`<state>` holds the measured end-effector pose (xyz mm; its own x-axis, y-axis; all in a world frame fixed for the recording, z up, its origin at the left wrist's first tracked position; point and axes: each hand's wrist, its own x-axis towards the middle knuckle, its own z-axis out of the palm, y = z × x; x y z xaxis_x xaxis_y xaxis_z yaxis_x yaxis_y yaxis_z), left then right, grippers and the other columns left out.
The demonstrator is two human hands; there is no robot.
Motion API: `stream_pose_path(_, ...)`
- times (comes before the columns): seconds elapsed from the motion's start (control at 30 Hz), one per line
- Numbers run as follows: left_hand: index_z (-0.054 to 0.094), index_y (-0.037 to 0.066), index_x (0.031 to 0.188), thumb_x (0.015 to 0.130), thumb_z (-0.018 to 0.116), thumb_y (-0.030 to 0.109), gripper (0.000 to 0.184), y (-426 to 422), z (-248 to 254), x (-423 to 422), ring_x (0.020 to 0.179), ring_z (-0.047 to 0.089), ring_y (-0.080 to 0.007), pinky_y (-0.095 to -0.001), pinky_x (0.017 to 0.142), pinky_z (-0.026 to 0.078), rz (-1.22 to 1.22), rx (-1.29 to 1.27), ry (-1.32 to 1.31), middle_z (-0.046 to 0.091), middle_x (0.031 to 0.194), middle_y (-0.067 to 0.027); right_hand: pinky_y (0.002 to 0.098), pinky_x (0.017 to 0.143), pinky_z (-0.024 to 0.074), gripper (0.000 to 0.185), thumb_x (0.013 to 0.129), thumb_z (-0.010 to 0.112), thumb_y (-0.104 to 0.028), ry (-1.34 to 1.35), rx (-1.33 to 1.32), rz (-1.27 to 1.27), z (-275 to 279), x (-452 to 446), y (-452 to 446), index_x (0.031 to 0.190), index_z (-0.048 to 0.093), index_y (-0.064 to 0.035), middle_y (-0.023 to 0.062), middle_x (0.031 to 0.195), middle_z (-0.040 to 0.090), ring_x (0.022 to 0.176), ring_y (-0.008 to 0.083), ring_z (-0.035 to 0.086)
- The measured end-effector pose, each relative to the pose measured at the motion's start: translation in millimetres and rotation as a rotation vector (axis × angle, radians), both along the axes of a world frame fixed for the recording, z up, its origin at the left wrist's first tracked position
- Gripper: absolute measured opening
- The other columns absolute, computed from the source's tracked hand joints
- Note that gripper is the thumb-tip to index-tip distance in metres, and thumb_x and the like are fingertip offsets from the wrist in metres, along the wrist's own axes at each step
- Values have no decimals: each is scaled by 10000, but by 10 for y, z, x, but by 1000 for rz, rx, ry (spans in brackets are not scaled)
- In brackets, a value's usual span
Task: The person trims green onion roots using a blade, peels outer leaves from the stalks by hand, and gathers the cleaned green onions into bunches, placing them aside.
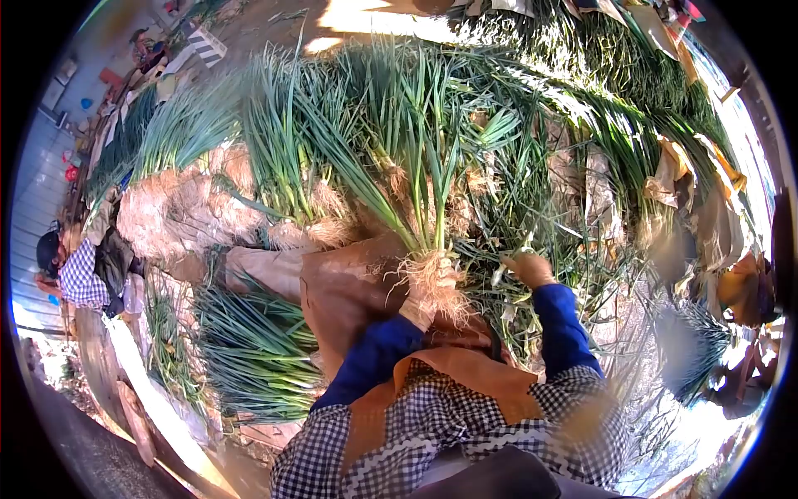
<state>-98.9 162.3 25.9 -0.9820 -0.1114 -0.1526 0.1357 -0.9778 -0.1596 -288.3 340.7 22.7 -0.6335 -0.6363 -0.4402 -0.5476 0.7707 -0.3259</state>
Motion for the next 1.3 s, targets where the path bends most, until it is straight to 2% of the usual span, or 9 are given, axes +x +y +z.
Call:
stream_pose_path(0.17,515,20,987,891,433,255,267,31,-216,11,670,488,-191,-280,477,430,-49,103,271,504,792,-71,293,749,420,411,918,419,-383,-1108,-905,-348,-253,290,-1373,1095,552,-35,49,885,598,815,160,537)
stream_pose_path(0.4,553,-31,1053,827,563,164,298,-43,-412,146,736,585,-227,-317,579,485,-15,-389,-269,602,888,-138,230,591,416,197,867,558,-179,-257,-844,-398,-80,294,-1468,953,608,-9,4,726,582,652,78,506)
stream_pose_path(0.7,495,-35,1096,854,467,136,298,67,-242,55,647,479,-164,-236,487,420,-22,17,130,533,956,-128,266,528,463,407,856,538,-355,-1424,-1232,-911,-41,539,-1615,1138,511,-63,31,770,610,549,157,521)
stream_pose_path(0.8,494,-25,1103,859,477,135,292,80,-259,70,622,487,-148,-232,493,430,102,-123,-80,549,919,-120,239,545,444,330,901,462,-285,-474,-1121,-293,-58,722,-1364,1090,545,-27,35,742,606,597,131,533)
stream_pose_path(0.83,497,-21,1095,860,480,129,280,73,-214,62,622,500,-151,-240,501,447,112,-88,-58,552,913,-121,214,550,424,331,923,422,-258,-962,-1155,-527,-97,740,-1285,1098,543,-4,34,776,614,623,107,531)
stream_pose_path(1.03,474,-3,1145,857,500,201,354,42,-93,87,736,555,-187,-245,553,504,118,-245,-310,537,888,-95,267,554,466,277,909,475,-287,-884,-290,-44,494,595,96,880,580,-32,76,753,599,699,167,588)
stream_pose_path(1.13,479,-24,1126,853,510,171,336,75,-203,41,680,518,-156,-230,521,479,76,-117,-155,535,855,-96,379,645,491,354,871,517,-350,77,220,41,66,165,380,952,576,-10,155,864,630,810,249,622)
stream_pose_path(1.27,508,-11,1089,842,531,126,283,147,-145,40,690,551,-175,-260,560,495,95,-226,-211,565,839,-91,306,739,448,399,910,445,-388,-693,-732,-327,431,486,-459,1067,560,-40,110,963,615,852,195,580)
stream_pose_path(1.3,518,-15,1067,830,545,102,266,124,-230,11,721,582,-191,-277,605,512,104,-327,-197,581,848,-92,321,685,461,391,899,453,-404,-292,-680,-128,132,510,-654,1036,581,-61,114,889,635,765,201,602)
